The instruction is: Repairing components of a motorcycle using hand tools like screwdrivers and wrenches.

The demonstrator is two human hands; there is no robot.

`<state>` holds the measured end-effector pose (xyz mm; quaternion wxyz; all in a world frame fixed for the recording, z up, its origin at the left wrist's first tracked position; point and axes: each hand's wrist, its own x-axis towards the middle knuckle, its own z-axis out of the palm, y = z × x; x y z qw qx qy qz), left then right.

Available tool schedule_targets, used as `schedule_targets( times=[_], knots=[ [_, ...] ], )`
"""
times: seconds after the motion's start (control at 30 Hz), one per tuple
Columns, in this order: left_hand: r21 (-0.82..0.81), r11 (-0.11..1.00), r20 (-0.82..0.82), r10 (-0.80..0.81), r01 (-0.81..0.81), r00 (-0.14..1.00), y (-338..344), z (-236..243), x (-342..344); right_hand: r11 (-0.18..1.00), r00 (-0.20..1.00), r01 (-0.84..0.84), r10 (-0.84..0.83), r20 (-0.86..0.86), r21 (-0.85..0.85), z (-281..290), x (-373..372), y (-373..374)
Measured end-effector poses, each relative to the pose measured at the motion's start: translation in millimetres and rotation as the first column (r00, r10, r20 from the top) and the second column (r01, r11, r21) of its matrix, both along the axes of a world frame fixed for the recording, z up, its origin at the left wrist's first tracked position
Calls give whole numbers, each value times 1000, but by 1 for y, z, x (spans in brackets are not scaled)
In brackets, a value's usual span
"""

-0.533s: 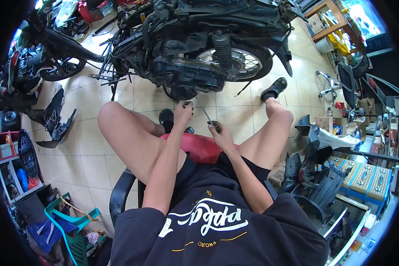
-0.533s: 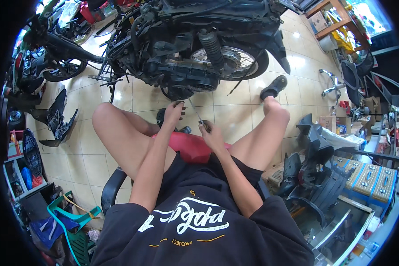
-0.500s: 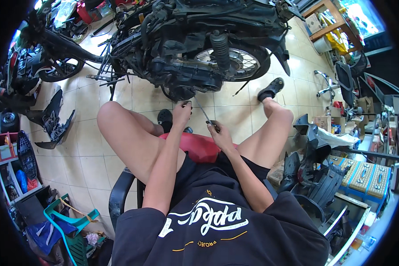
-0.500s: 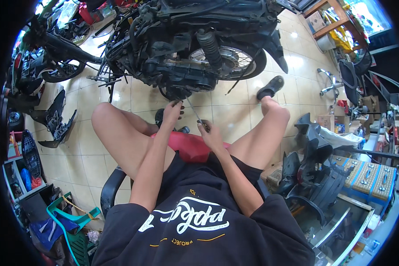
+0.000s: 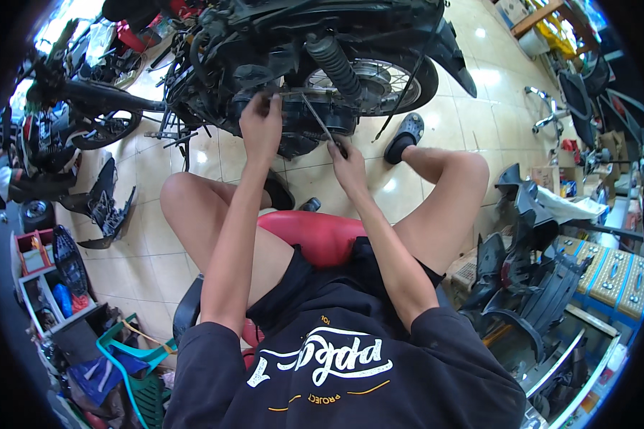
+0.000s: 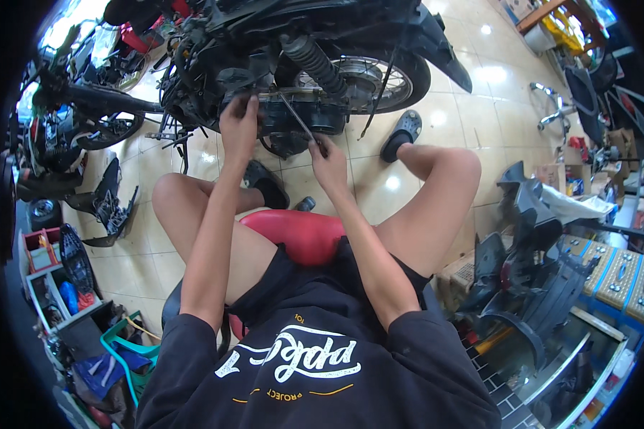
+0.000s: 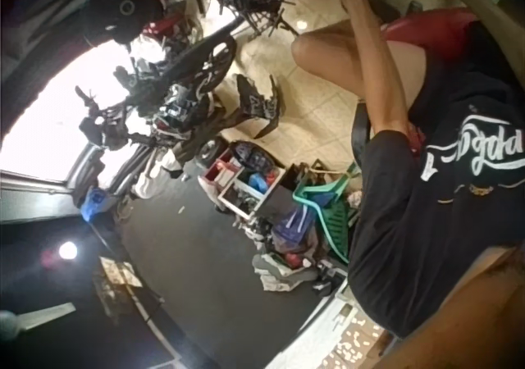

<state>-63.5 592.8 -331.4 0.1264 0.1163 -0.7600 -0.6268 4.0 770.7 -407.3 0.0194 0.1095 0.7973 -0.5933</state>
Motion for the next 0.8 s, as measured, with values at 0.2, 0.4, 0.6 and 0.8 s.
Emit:
schedule_targets(
  times=[0.2, 0.4, 0.6, 0.8],
  knots=[
    [-65, 997, -64, -55, 50, 996, 17, 28, -47, 994, 994, 105, -105, 2, -25, 18, -55, -8],
    [-45, 988, -52, -148, 145, 988, 11, 23, -65, 985, 995, 92, -84, 62, -143, -6, -78, -6],
    [-91, 984, 24, -153, 154, 988, 5, 25, -67, 946, 991, 132, -131, 23, -296, -14, -91, -17],
    [-152, 978, 40, -140, 144, 989, 7, 24, -66, 962, 978, 93, -136, -157, -257, -34, -90, -21]
  ],
)
